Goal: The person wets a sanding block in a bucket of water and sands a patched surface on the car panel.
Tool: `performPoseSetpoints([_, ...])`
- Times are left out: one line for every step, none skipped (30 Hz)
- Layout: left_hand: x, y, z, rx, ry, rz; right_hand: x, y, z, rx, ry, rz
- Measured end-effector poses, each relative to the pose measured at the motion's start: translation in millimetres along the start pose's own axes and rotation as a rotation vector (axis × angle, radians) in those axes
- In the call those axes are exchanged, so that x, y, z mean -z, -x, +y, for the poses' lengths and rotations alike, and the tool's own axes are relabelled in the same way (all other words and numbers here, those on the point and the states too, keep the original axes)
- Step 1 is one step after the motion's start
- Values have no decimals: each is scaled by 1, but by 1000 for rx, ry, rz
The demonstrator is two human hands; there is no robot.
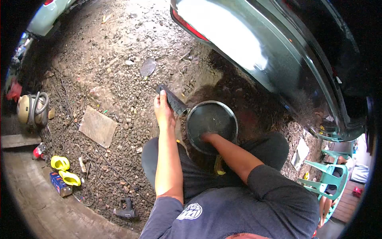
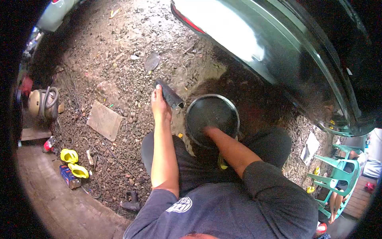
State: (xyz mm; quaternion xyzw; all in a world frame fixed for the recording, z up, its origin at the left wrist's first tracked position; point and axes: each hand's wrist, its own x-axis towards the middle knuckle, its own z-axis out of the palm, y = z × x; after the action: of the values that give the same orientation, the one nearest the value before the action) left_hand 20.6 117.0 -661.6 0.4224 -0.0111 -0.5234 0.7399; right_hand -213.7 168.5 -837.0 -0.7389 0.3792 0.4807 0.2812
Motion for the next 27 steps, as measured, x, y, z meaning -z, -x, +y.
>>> performPoseSetpoints([4,-4,0,-13,-9,-8,7,2,0,28,13,23])
performPoseSetpoints([2,-4,1,-6,-18,1,14,3,-1,57,28,40])
performPoseSetpoints([1,-4,1,-4,-18,1,22,7,-1,90,44,62])
performPoseSetpoints([-2,-4,1,-4,-15,1,30,10,-2,129,68,84])
performPoseSetpoints([-3,-4,0,-3,-13,2,36,14,-1,165,89,102])
performPoseSetpoints([-7,-4,-2,-9,-42,28,43,19,1,207,98,121])
performPoseSetpoints([-10,-4,-3,-5,-47,28,50,25,2,239,89,136])
performPoseSetpoints([-12,-2,-3,0,-53,27,56,33,4,261,46,145])
performPoseSetpoints([-22,6,3,3,-58,25,63,44,3,242,-55,170])
performPoseSetpoints([-33,14,8,37,-75,63,72,57,3,227,-157,198])
performPoseSetpoints([-30,9,4,40,-61,39,78,81,-6,142,-398,252])
performPoseSetpoints([-24,0,-6,44,-48,16,73,84,-8,133,-542,303])
performPoseSetpoints([-15,-7,-15,53,-40,-6,67,86,-10,131,-685,358])
performPoseSetpoints([-15,-9,-17,75,-36,-10,48,64,-1,205,-730,410])
performPoseSetpoints([-19,-7,-14,57,-58,9,44,60,0,221,-682,384])
performPoseSetpoints([-23,-6,-11,45,-85,30,40,54,2,239,-634,359])
performPoseSetpoints([-25,-4,-10,39,-115,54,47,60,1,199,-493,254])
performPoseSetpoints([-24,-5,-12,26,-73,63,60,77,-3,65,-481,216])
performPoseSetpoints([-22,-3,-9,38,-63,63,76,95,-8,-67,-466,174])
performPoseSetpoints([-21,-1,-3,49,-52,62,79,115,0,-13,-577,382])
performPoseSetpoints([-21,-3,1,52,-37,57,99,132,3,-37,-566,442])
performPoseSetpoints([-19,-8,1,4,-32,99,117,148,3,-116,-553,571])
performPoseSetpoints([-16,-9,3,-9,-3,113,131,157,6,-141,-486,745])
performPoseSetpoints([-14,-9,10,-24,26,128,137,157,9,-103,-388,1045])
performPoseSetpoints([-11,-8,17,-39,51,143,144,160,19,-114,-281,1047])
performPoseSetpoints([-6,-5,29,-32,33,78,139,146,32,-104,-150,1112])
performPoseSetpoints([-8,-2,38,-73,69,151,132,128,49,-91,-15,1174])
